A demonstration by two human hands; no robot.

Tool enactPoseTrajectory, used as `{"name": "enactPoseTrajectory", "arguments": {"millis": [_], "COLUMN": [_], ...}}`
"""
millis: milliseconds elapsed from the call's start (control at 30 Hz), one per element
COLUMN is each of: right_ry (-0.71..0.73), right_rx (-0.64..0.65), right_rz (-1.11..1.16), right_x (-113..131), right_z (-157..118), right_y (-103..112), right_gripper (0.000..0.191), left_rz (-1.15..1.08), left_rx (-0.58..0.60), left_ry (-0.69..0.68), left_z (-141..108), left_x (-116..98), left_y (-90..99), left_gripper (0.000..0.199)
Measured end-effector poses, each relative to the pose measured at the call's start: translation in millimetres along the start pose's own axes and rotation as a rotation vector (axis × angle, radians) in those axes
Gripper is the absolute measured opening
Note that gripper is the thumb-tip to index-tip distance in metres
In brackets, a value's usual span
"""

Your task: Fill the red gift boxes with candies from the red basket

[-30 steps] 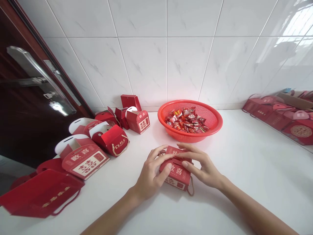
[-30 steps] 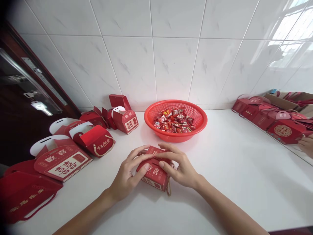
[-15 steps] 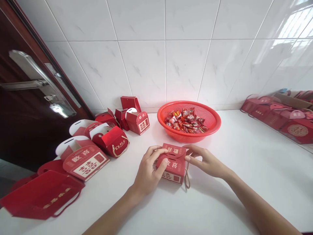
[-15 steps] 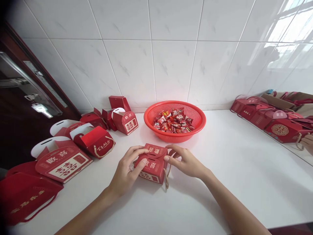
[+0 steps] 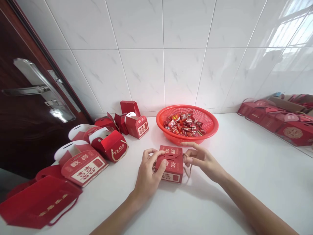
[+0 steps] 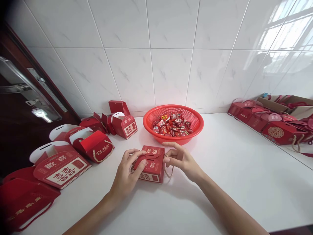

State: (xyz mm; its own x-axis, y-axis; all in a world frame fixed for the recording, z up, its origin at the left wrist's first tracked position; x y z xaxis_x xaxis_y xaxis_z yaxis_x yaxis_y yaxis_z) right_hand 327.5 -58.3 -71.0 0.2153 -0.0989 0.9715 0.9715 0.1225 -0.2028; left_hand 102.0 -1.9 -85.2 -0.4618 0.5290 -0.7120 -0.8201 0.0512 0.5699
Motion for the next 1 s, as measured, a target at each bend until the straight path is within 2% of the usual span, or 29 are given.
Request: {"name": "enactPoseTrajectory", "arguments": {"millis": [67,267,600,833,1000], "right_ry": [0.012,0.061,0.054,0.063,0.109], "right_rx": [0.019,0.002,-0.023,-0.061,-0.048], "right_rz": [-0.006,-0.280,-0.324,-0.350,-0.457], "right_x": [-3,-10,-15,-21,-20], "right_z": [0,1,4,6,5], "right_y": [-4,-12,-8,-5,-5], "right_gripper": [0.052,0.043,0.045,0.052,0.056], "left_rz": [-0.011,-0.012,-0.228,-0.174,-0.122], "left_rx": [0.012,0.003,0.163,0.117,0.084], "left_ry": [0.019,0.007,-0.012,0.026,0.041], "left_z": [-1,-1,3,5,4], "left_x": [-1,1,12,11,9], "left_y": [-0.8,-2.9,-0.7,-5.1,-8.3], "left_gripper": [0.032,0.033,0.042,0.044,0.044]}}
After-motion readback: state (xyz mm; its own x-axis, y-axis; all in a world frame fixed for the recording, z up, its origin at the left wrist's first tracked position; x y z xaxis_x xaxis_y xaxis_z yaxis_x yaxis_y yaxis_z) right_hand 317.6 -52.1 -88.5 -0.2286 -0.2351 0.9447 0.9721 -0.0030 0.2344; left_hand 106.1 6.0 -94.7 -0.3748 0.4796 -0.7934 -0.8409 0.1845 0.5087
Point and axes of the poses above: each hand's wrist, its own z-axis towards the middle knuckle, its own y-axis out of the back of the hand, x = y × z, the point moved 1 cm from there along z, towards the middle knuckle, and after that the axes turned 4 degrees about z, right-handed, at the moved point
